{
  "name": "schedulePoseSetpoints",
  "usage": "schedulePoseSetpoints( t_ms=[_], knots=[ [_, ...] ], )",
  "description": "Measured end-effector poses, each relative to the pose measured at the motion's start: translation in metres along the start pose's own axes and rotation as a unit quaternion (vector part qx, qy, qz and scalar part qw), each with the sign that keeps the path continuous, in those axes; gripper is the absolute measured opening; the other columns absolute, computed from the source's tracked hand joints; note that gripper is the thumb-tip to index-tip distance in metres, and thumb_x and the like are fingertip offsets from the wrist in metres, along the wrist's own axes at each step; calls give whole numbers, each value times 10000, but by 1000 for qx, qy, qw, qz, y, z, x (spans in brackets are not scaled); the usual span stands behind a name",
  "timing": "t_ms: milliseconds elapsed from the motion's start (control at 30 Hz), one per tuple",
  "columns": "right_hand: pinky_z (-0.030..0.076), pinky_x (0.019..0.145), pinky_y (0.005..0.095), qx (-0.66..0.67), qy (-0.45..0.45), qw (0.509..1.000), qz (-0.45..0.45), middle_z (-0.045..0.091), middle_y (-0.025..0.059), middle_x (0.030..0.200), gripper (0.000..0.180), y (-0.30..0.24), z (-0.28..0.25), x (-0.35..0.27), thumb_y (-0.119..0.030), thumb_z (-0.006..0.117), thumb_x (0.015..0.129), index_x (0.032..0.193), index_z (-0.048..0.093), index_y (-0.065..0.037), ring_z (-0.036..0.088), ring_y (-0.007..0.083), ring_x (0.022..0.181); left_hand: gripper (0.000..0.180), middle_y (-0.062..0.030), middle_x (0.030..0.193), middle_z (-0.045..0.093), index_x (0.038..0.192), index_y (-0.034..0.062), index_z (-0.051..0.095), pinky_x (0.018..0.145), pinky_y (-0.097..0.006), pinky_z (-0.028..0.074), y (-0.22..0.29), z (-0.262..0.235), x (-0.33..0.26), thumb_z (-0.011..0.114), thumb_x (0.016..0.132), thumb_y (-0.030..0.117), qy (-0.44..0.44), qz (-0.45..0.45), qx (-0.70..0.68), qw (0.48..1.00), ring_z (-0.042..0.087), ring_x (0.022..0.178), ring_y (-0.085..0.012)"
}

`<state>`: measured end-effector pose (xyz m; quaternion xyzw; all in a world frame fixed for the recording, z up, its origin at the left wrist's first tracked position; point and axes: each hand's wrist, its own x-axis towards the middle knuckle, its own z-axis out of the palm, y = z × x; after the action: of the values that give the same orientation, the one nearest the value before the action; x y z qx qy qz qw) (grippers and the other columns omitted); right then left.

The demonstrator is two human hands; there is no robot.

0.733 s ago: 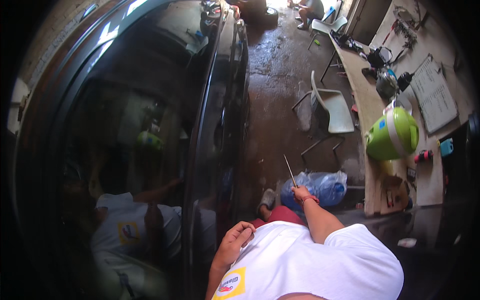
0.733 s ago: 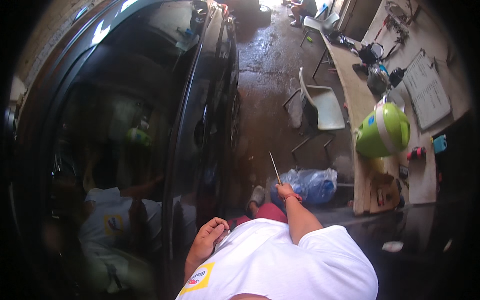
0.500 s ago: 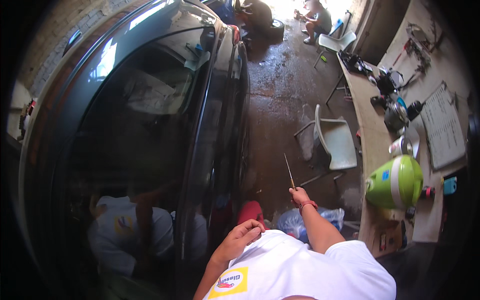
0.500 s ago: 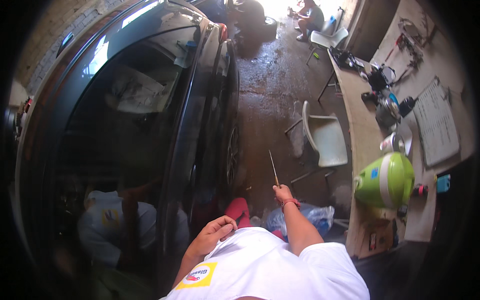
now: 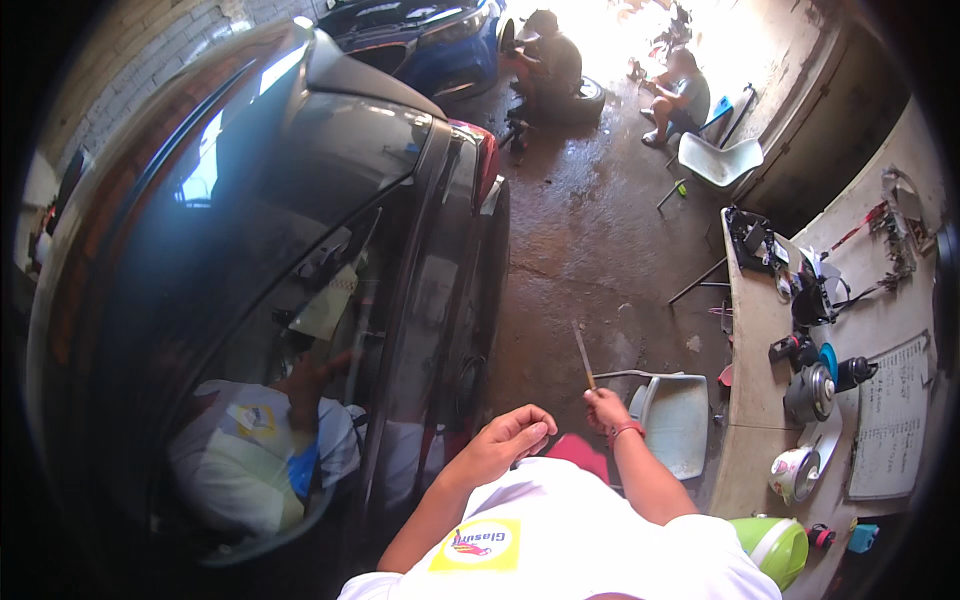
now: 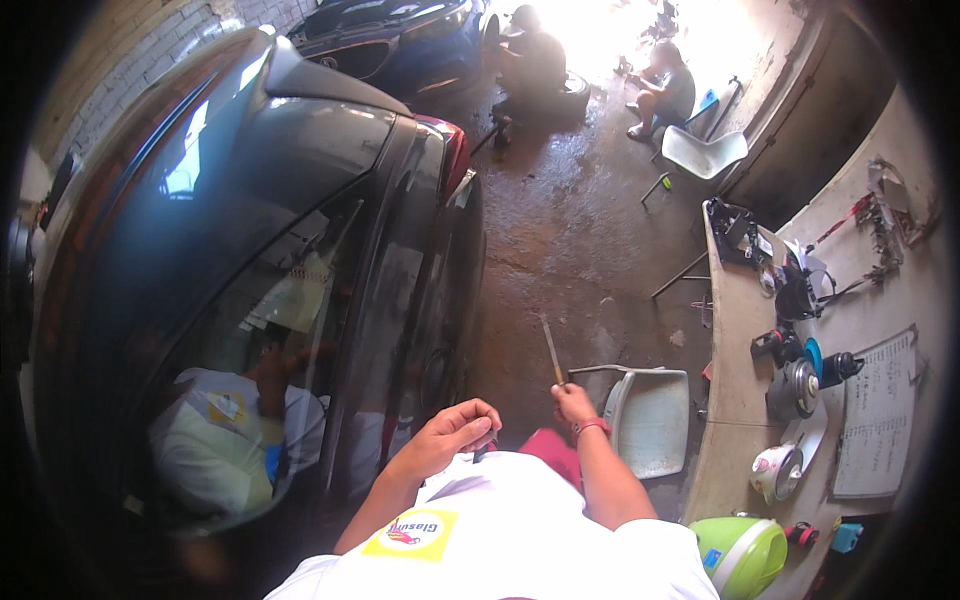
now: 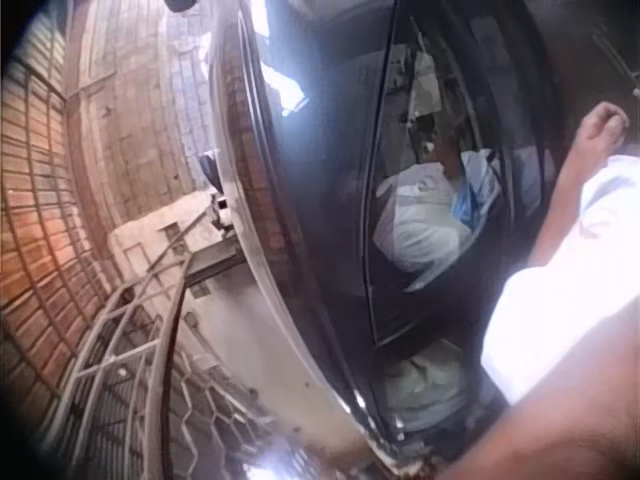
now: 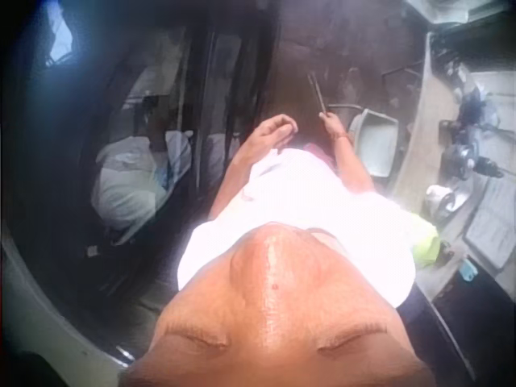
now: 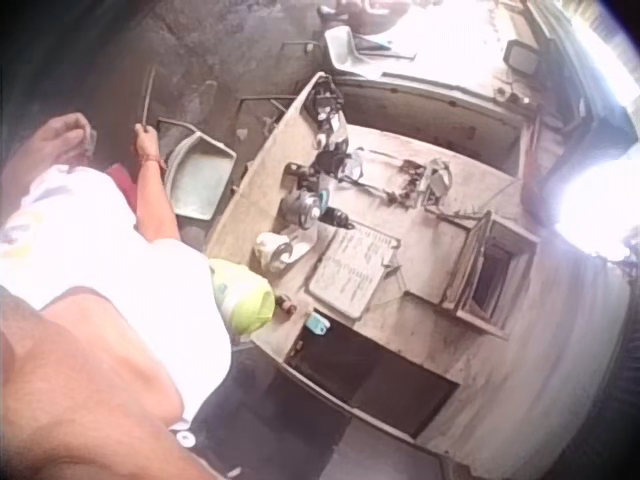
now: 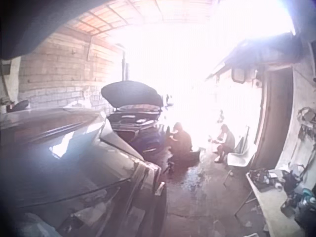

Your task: The person walks through a garage and enters a black car. Using a screwdriver, they pry and remove a dashboard panel near the glove compartment.

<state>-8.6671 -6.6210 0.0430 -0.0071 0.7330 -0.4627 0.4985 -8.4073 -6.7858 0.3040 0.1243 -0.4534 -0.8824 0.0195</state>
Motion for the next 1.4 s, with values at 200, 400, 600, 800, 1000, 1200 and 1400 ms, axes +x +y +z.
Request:
schedulePoseSetpoints(
  t_ms=[200,400,600,800,1000,1200,1400],
  knots=[
    [491,509,308,91,49,995,16,542,10,698,196,-90,-63,120,-263,592,1039,980,597,-77,538,142,557,201,34,842,542,1133,38,616,668,-207,398,68,-57,156,561,1072,221,5,-15,28,999,483,766,-44],
    [484,497,304,105,81,989,71,541,9,707,195,-174,-136,265,-269,605,1026,972,604,-82,538,142,556,234,28,852,573,1156,35,652,677,-217,412,120,-100,345,559,1073,233,36,0,66,997,506,776,-44],
    [467,481,291,4,38,998,51,516,0,691,187,-317,-185,393,-258,613,1021,925,579,-102,537,138,544,214,-11,934,603,1153,12,630,791,-250,472,183,-132,508,530,1076,184,77,-19,89,993,532,848,-81],
    [468,478,287,0,4,1000,29,500,-13,682,180,-483,-197,514,-267,617,1026,940,583,-112,522,134,533,201,-19,935,628,1188,36,627,805,-220,473,246,-188,613,545,1070,177,143,16,51,988,595,892,-75],
    [451,465,336,-193,-22,981,-5,543,16,663,279,-603,-173,639,-339,595,1026,917,607,-82,550,163,526,205,-14,952,656,1189,39,624,774,-226,457,308,-294,707,548,1064,183,156,90,1,984,594,891,-67],
    [455,541,420,-420,27,907,6,626,87,706,368,-669,-203,716,-327,640,978,895,685,28,585,230,581,159,-29,952,673,1150,43,624,840,-245,481,404,-412,780,550,1059,151,201,177,-11,963,625,914,-94],
    [495,623,464,-597,-16,802,22,690,193,831,440,-762,-159,804,-359,662,935,985,708,76,655,321,708,133,-14,955,676,1104,64,638,749,-233,519,488,-499,775,601,1038,174,340,195,-26,919,631,915,-69]
  ],
)
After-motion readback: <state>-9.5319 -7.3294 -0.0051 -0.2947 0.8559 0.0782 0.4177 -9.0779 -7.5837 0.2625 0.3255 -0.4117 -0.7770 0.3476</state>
